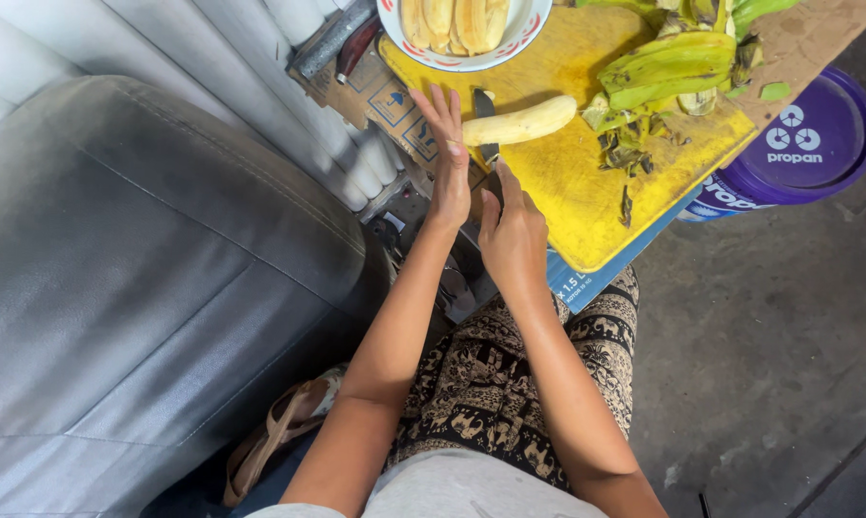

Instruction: The person peels and slices several bananas on a yellow cutting board using a small knife, placing the peeled fruit into a white plate.

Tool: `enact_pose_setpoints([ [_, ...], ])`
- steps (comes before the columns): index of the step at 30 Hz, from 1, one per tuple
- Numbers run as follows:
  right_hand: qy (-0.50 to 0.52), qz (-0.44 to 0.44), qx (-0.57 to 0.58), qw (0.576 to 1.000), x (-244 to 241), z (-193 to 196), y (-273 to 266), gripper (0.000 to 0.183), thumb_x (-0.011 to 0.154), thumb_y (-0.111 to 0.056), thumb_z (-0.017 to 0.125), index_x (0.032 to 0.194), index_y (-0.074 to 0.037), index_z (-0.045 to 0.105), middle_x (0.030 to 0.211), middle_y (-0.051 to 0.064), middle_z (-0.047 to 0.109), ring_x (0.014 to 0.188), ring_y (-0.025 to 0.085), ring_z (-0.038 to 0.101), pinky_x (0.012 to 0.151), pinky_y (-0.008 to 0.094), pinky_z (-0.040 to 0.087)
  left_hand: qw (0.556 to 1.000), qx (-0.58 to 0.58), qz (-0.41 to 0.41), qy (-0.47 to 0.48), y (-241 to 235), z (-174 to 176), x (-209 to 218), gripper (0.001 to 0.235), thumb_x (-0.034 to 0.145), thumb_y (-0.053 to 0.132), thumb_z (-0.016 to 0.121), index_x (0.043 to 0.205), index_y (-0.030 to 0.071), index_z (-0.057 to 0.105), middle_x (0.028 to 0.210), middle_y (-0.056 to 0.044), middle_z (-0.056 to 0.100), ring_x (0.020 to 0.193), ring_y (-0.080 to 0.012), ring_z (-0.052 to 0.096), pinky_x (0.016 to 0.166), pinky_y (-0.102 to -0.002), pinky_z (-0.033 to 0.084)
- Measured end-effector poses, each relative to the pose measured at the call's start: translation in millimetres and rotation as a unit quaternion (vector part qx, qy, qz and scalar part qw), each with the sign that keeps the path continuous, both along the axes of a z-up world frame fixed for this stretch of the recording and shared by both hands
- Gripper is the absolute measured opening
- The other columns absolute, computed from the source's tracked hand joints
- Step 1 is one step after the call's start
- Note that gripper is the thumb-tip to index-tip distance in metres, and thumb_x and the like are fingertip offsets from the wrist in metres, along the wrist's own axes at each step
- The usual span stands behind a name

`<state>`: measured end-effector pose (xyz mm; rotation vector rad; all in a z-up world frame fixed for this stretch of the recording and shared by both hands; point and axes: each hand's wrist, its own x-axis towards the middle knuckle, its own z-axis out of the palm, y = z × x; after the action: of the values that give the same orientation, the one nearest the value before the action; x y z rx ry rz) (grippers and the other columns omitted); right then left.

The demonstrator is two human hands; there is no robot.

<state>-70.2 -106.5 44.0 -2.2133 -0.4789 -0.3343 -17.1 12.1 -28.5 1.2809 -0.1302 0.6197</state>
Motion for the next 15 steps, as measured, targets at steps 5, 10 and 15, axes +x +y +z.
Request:
enact_pose_setpoints([
  [5, -0.001, -0.001, 0.002, 1.000, 1, -3, 3, 0.038, 0.098, -0.007, 0.066, 0.135, 0.004, 0.061, 0.099, 0.033, 0.070, 0.085, 0.048, 0.071, 0.073, 0.050, 0.056, 1.000, -0.023, -0.014, -0.016, 3, -13, 4, 0.110, 0.098, 0.079, 0.042, 0.164, 0.021, -0.025, 0.177, -0.012, -0.018, 0.167, -0.0338, 0.000, 0.137, -0.050, 0.000],
  [10, 0.004, 0.001, -0.006, 1.000, 4, -6, 7, 0.038, 0.099, -0.007, 0.065, 0.135, 0.003, 0.060, 0.097, 0.033, 0.070, 0.083, 0.048, 0.071, 0.072, 0.051, 0.056, 0.997, -0.063, -0.035, -0.034, 9, -21, 11, 0.109, 0.098, 0.076, 0.046, 0.165, 0.022, -0.022, 0.177, -0.010, -0.017, 0.166, -0.0338, -0.001, 0.135, -0.051, -0.003],
  [15, -0.012, 0.012, 0.004, 1.000, 6, -10, -2, 0.038, 0.099, -0.007, 0.066, 0.136, -0.001, 0.058, 0.100, 0.032, 0.070, 0.086, 0.049, 0.070, 0.073, 0.052, 0.056, 0.932, 0.348, 0.098, 0.028, 17, 16, -11, 0.086, 0.109, 0.048, 0.058, 0.172, 0.022, 0.004, 0.179, -0.010, -0.001, 0.169, -0.0300, 0.004, 0.140, -0.047, 0.012],
])
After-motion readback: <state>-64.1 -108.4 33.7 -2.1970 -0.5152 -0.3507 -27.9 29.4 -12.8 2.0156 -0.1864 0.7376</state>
